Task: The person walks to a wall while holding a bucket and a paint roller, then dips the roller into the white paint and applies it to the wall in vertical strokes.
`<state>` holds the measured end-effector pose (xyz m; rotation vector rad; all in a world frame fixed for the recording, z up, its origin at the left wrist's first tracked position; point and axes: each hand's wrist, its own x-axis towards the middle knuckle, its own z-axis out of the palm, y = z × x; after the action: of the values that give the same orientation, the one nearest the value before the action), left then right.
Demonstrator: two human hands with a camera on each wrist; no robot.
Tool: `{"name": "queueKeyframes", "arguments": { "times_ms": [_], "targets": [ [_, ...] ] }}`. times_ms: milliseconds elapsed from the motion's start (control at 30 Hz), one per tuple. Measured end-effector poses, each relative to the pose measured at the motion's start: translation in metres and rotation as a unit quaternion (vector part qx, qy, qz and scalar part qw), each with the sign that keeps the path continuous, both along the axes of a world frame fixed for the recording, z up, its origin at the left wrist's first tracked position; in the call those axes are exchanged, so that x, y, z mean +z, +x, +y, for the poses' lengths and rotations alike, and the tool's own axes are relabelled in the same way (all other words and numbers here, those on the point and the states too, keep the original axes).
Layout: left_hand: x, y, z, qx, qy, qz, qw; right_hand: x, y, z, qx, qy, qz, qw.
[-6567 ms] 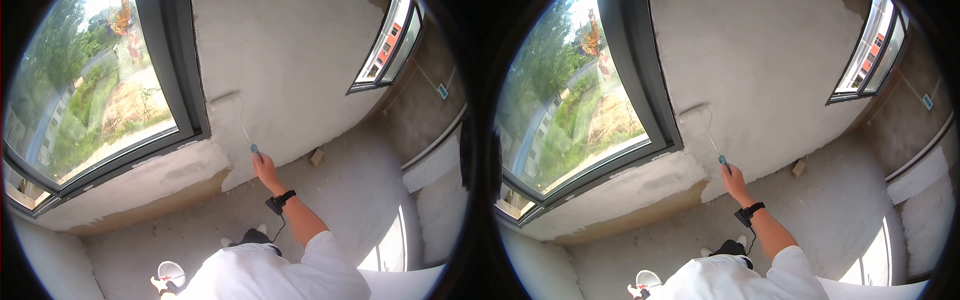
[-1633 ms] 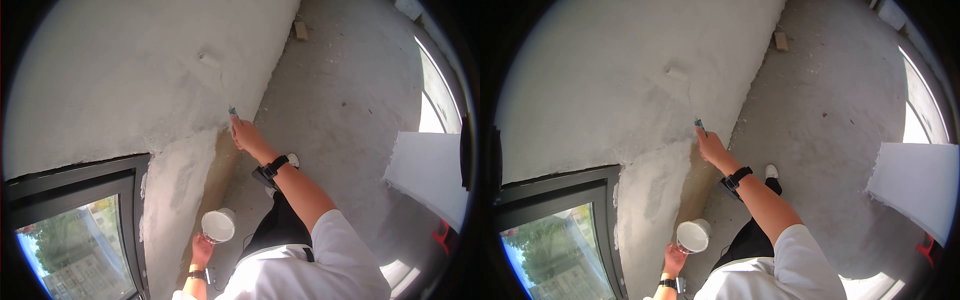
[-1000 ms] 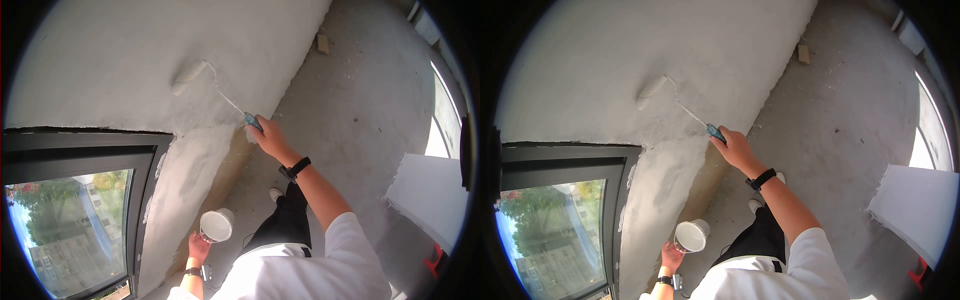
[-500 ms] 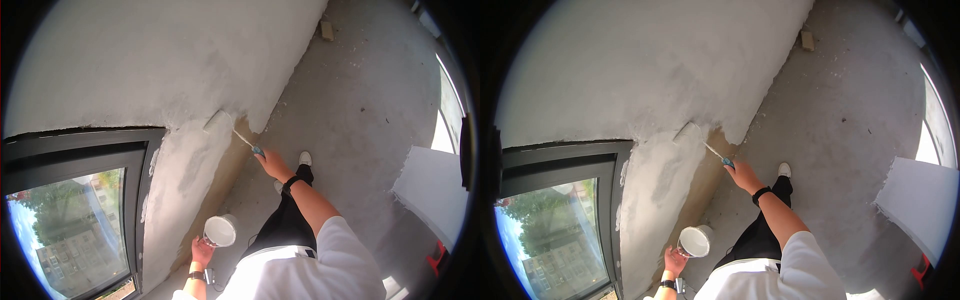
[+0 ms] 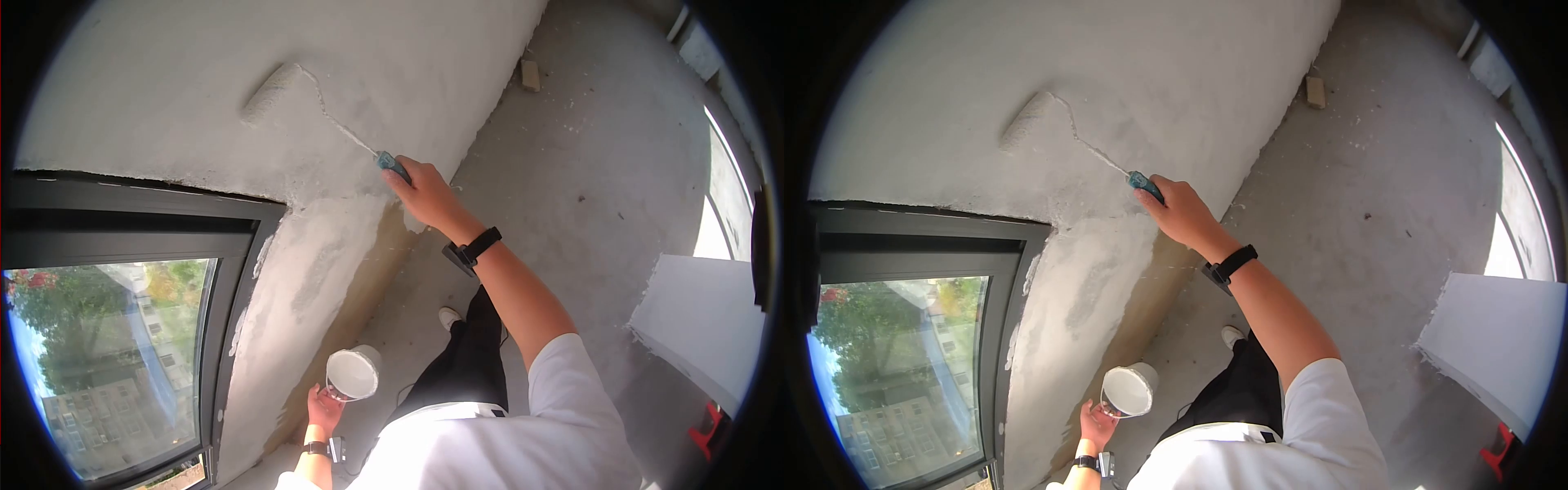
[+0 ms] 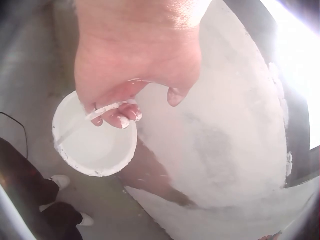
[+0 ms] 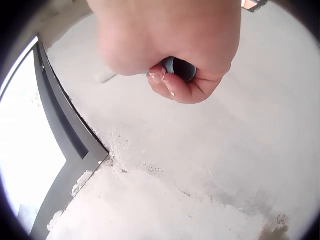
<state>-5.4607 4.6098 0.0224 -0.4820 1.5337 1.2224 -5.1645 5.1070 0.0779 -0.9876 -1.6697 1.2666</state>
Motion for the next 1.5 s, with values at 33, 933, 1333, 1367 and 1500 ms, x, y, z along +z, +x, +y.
{"name": "queueKeyframes", "arguments": {
  "times_ms": [33,933,1333,1367,1500],
  "targets": [
    [0.009,0.009,0.012,0.005,-0.017,0.014,1.0,0.004,-0.005,0.002,0.003,-0.006,0.004,1.0],
    [0.007,0.001,-0.009,0.025,-0.018,0.007,0.999,-0.058,0.005,-0.005,-0.054,-0.058,0.059,0.995],
    [0.008,0.014,0.0,0.007,-0.027,-0.015,0.999,-0.248,-0.049,-0.167,-0.003,-0.18,-0.036,0.983],
    [0.01,0.016,0.001,0.007,-0.031,-0.012,0.999,-0.248,-0.049,-0.178,0.006,-0.197,-0.038,0.98],
    [0.005,0.014,-0.006,0.012,-0.026,-0.011,1.0,-0.247,-0.04,-0.188,0.021,-0.236,-0.03,0.971]
  ]
}}
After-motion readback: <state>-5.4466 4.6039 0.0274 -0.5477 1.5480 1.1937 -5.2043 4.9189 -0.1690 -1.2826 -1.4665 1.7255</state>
